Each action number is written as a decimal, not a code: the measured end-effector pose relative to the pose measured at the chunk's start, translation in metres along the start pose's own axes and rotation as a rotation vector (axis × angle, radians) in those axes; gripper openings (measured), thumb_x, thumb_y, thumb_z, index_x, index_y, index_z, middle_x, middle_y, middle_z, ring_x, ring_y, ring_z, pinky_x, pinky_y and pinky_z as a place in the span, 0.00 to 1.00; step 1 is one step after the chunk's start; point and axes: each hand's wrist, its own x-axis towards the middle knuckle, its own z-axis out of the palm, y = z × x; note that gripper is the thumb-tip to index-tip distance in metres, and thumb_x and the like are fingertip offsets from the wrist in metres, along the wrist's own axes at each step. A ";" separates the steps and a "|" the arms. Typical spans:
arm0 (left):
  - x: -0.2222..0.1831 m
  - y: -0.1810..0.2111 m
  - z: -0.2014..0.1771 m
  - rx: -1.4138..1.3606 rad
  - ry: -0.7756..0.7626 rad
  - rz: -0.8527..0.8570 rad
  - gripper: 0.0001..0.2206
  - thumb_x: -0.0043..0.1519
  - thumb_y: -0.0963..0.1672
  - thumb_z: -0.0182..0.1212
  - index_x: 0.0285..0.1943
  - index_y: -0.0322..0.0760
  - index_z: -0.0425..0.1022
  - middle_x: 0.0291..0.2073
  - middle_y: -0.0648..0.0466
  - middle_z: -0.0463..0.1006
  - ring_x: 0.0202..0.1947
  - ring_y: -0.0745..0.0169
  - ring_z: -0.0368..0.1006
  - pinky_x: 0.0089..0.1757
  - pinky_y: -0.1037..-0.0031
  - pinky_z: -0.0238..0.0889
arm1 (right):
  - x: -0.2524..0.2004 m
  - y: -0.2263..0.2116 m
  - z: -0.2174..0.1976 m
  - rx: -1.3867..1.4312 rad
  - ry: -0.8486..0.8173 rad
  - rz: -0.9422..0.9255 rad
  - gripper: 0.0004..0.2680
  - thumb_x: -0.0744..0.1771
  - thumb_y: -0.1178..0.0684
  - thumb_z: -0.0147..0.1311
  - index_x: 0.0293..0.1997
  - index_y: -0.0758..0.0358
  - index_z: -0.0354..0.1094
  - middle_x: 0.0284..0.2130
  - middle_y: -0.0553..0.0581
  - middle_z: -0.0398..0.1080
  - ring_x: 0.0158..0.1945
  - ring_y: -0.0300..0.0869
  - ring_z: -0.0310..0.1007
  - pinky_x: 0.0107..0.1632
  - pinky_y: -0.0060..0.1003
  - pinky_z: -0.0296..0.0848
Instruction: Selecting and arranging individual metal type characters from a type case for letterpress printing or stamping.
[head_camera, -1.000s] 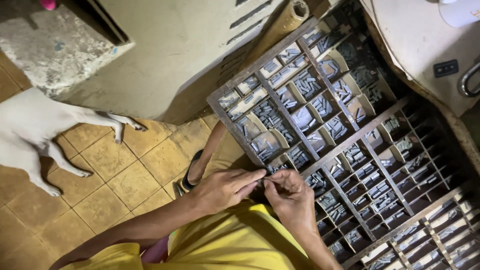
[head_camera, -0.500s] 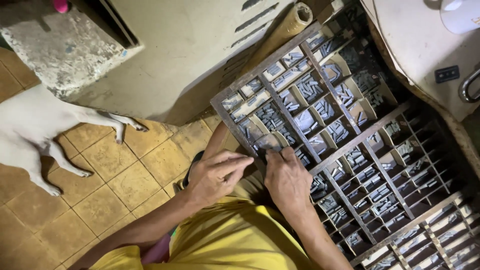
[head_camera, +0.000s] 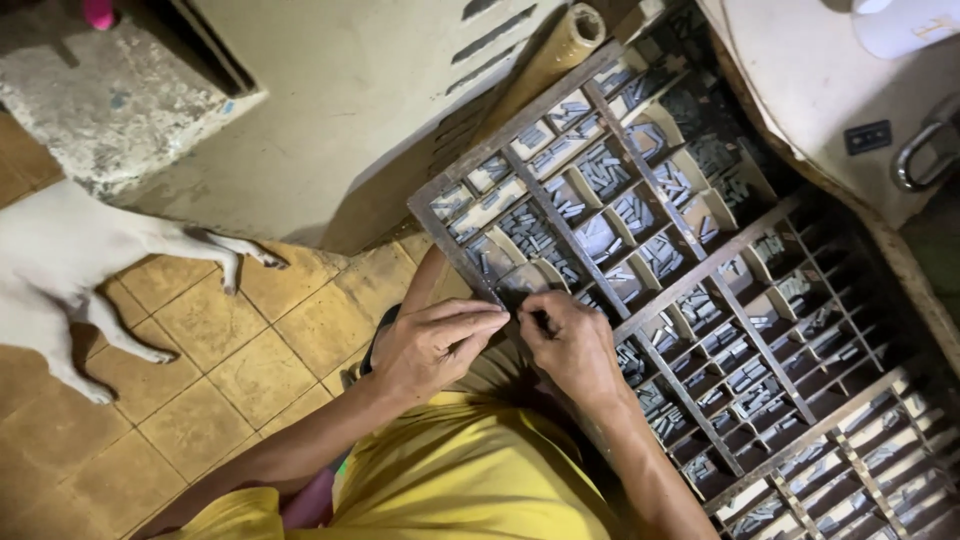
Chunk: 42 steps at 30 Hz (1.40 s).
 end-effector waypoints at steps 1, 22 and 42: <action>0.001 0.001 0.002 -0.003 -0.002 0.005 0.08 0.62 0.39 0.64 0.46 0.45 0.86 0.40 0.53 0.86 0.38 0.53 0.84 0.32 0.71 0.79 | -0.002 -0.006 -0.007 -0.003 0.006 0.001 0.04 0.64 0.53 0.65 0.39 0.53 0.79 0.21 0.56 0.73 0.27 0.50 0.78 0.31 0.40 0.76; 0.002 0.021 0.014 0.104 0.104 0.161 0.13 0.63 0.44 0.66 0.56 0.53 0.83 0.32 0.58 0.87 0.28 0.62 0.83 0.43 0.75 0.73 | -0.034 -0.026 -0.037 0.683 0.150 0.115 0.04 0.65 0.62 0.60 0.41 0.70 0.77 0.25 0.62 0.80 0.23 0.36 0.75 0.30 0.27 0.76; -0.034 -0.008 0.014 0.223 -0.353 0.343 0.23 0.66 0.39 0.65 0.70 0.32 0.65 0.48 0.46 0.82 0.39 0.55 0.81 0.37 0.68 0.80 | -0.059 -0.021 -0.029 0.810 -0.191 0.740 0.07 0.69 0.56 0.53 0.41 0.69 0.77 0.29 0.64 0.80 0.29 0.46 0.77 0.35 0.36 0.78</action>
